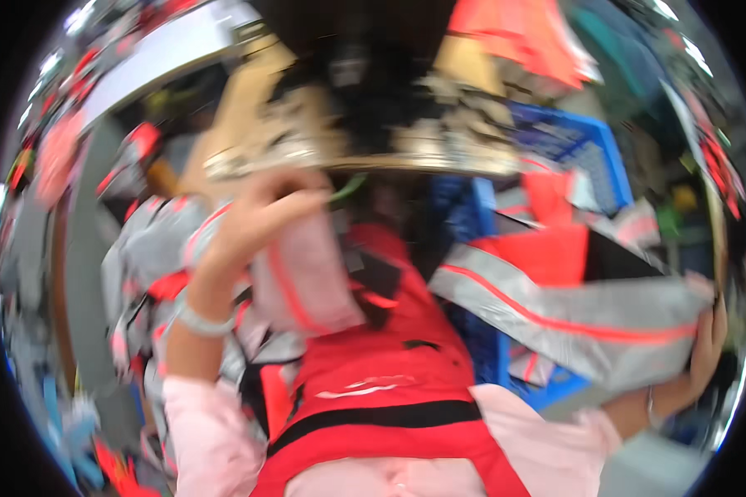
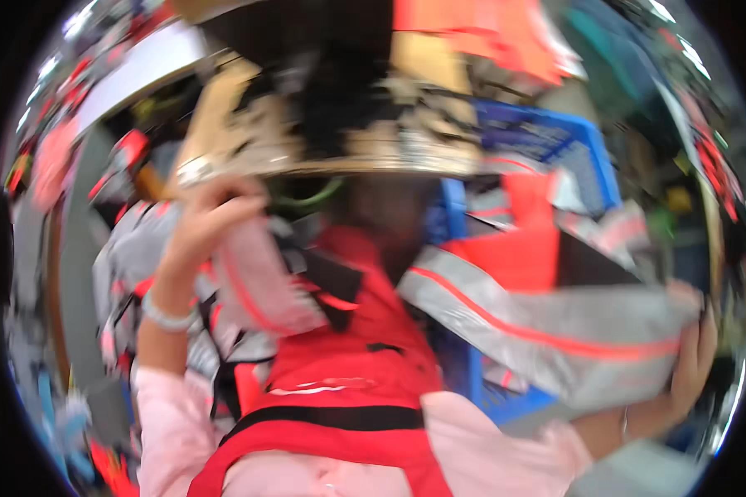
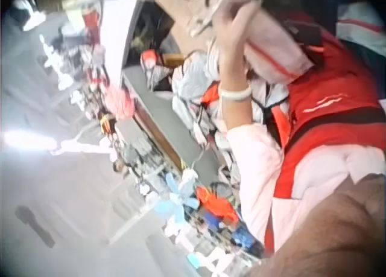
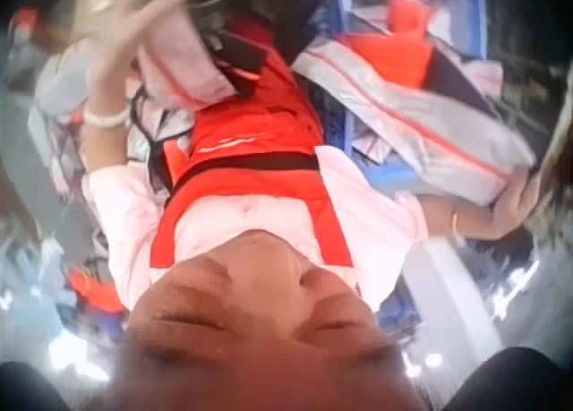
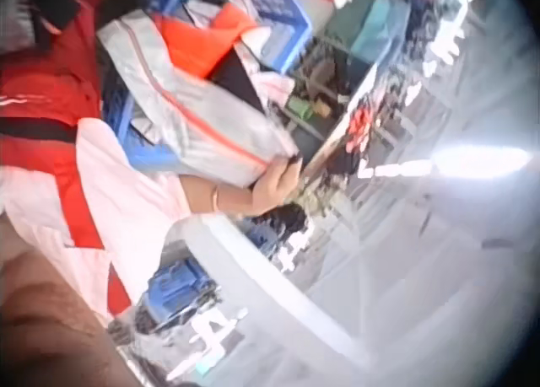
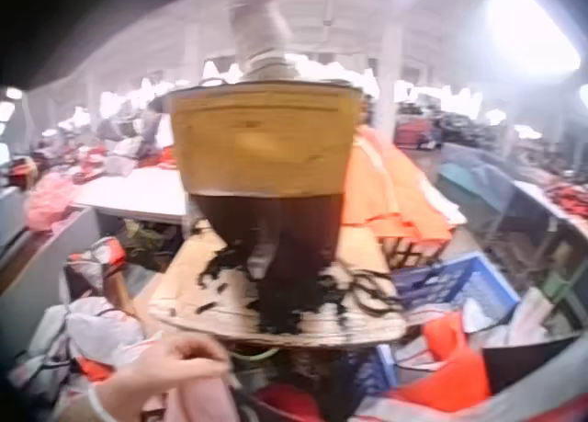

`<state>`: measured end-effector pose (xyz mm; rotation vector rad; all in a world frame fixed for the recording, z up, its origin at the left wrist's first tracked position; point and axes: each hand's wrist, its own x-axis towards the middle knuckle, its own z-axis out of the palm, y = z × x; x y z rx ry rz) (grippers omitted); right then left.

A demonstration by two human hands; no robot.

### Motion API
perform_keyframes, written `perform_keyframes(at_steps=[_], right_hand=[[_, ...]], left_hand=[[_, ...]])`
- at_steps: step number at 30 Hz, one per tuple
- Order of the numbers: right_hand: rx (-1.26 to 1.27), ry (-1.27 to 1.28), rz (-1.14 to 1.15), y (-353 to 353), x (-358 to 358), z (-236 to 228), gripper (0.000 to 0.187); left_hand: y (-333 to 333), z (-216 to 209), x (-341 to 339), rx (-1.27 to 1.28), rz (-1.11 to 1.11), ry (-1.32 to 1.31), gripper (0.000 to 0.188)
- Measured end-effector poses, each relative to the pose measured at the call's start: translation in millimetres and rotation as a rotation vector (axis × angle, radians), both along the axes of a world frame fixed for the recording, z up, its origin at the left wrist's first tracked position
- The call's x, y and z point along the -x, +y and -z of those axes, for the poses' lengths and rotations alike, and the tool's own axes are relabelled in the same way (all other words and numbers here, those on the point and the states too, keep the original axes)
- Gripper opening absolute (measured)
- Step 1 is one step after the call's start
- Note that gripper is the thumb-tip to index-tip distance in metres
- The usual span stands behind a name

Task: The person operates a sewing machine to stitch reflective strips onto the edges of gray and red fabric bags. They repeatedly feed the bags under the presser foot, guide the fabric through the machine, and place the finished items into a blue basket.

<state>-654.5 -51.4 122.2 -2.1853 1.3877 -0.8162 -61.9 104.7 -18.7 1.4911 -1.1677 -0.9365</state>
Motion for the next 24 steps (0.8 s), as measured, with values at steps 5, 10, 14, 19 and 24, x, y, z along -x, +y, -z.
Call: perform_keyframes(at_steps=[5, 10, 14, 19, 24], right_hand=[[0.384, 0.441, 0.404, -61.2, 5.0, -74.5, 0.041], [0.553, 0.293, 0.444, -136.2, 82.9, -86.0, 0.034], [0.603, 0.345, 0.6, -173.1, 105.7, -77.6, 0.035], [0.808, 0.447, 0.786, -210.8, 84.4, -14.5, 0.041], [0.154, -0.207, -0.472, -122.5, -112.4, 131.5, 0.045]], left_hand=[[19.8, -0.1, 26.8, -0.102, 0.041, -0.096, 0.013], [23.3, 0.5, 49.7, -0.086, 0.094, -0.082, 0.01], [21.4, -9.3, 72.4, -0.058, 0.188, -0.2, 0.012], [15.7, 2.8, 87.0, 0.029, 0.274, -0.286, 0.011], [1.2, 3.1, 124.5, 0.13, 0.149, -0.415, 0.01]])
